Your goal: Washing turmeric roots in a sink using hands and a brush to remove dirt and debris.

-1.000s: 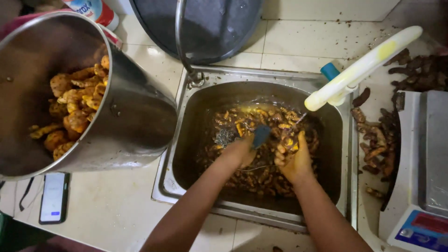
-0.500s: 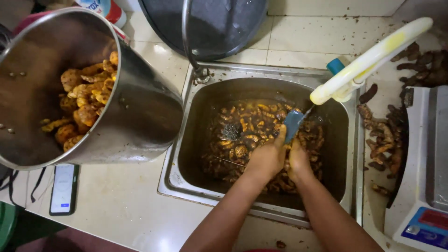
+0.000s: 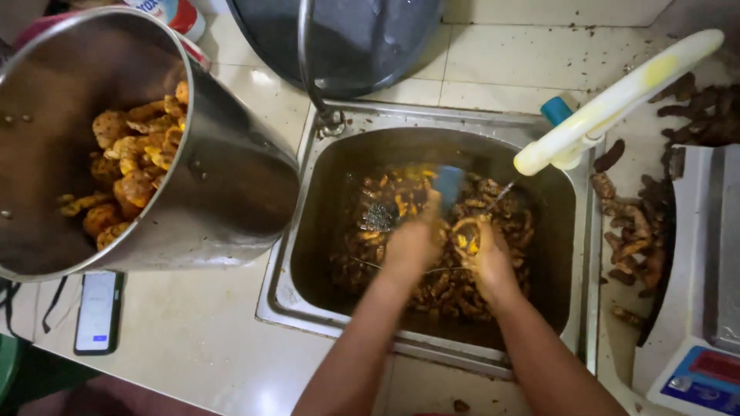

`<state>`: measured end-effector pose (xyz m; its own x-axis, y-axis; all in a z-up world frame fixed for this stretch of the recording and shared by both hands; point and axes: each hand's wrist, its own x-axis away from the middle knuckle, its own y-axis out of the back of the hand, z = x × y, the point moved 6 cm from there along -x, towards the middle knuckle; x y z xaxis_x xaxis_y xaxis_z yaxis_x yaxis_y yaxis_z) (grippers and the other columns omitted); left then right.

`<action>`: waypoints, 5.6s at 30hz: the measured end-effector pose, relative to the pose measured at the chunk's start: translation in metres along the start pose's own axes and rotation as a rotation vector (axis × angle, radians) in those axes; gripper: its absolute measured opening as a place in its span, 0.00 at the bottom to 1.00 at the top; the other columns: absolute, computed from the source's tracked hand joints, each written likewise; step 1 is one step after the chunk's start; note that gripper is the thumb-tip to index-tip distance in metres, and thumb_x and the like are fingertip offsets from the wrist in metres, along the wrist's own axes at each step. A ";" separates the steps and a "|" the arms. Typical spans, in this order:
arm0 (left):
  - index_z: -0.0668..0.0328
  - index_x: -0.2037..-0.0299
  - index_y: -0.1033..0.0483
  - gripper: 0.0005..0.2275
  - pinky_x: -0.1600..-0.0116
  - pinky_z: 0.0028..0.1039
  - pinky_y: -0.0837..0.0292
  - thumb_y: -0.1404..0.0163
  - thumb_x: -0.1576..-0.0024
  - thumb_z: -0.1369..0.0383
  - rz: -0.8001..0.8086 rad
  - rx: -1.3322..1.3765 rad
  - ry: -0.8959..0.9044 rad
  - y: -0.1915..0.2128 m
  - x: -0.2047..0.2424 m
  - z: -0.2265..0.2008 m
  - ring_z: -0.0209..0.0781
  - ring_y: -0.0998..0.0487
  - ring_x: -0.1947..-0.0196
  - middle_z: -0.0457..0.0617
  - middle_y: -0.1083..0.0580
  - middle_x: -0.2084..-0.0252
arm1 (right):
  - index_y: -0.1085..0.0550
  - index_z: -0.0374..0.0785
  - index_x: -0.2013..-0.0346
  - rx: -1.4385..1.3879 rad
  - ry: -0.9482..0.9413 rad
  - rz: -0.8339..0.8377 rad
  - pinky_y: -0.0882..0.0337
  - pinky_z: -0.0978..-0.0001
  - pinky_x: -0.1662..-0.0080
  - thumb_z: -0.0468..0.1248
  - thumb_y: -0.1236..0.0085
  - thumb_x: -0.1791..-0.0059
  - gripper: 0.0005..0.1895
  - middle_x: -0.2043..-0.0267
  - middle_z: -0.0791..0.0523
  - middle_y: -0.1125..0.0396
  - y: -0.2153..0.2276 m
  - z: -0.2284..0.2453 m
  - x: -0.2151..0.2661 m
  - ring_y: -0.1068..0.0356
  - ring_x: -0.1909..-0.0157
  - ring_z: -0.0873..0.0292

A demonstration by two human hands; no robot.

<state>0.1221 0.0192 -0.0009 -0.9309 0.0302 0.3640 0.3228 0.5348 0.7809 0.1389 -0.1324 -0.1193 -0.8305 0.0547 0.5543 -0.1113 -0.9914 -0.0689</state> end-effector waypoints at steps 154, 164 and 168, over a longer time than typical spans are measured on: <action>0.49 0.26 0.49 0.28 0.39 0.49 0.28 0.61 0.37 0.56 0.130 -0.013 0.151 -0.047 0.011 0.095 0.64 0.22 0.45 0.67 0.24 0.48 | 0.30 0.44 0.53 -0.344 -0.097 0.318 0.45 0.75 0.73 0.55 0.67 0.40 0.22 0.63 0.50 0.33 0.001 -0.008 -0.014 0.42 0.73 0.61; 0.60 0.25 0.50 0.28 0.36 0.57 0.35 0.61 0.38 0.71 -0.037 0.614 -0.101 -0.006 0.081 0.020 0.77 0.34 0.38 0.79 0.34 0.38 | 0.28 0.42 0.53 -0.400 -0.117 0.272 0.43 0.75 0.71 0.51 0.56 0.43 0.17 0.58 0.51 0.29 0.007 -0.018 -0.026 0.42 0.72 0.61; 0.49 0.23 0.53 0.28 0.45 0.55 0.28 0.64 0.36 0.64 0.026 0.225 -0.185 -0.009 0.087 -0.018 0.71 0.25 0.48 0.71 0.28 0.47 | 0.35 0.40 0.37 -0.039 -0.157 0.006 0.43 0.57 0.48 0.61 0.60 0.44 0.33 0.41 0.46 0.39 -0.027 0.048 0.043 0.43 0.46 0.49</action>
<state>0.0409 0.0020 0.0328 -0.9450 0.1883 0.2675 0.3196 0.7052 0.6328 0.1328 -0.1093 -0.0536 -0.7363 0.0268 0.6761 -0.1305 -0.9861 -0.1030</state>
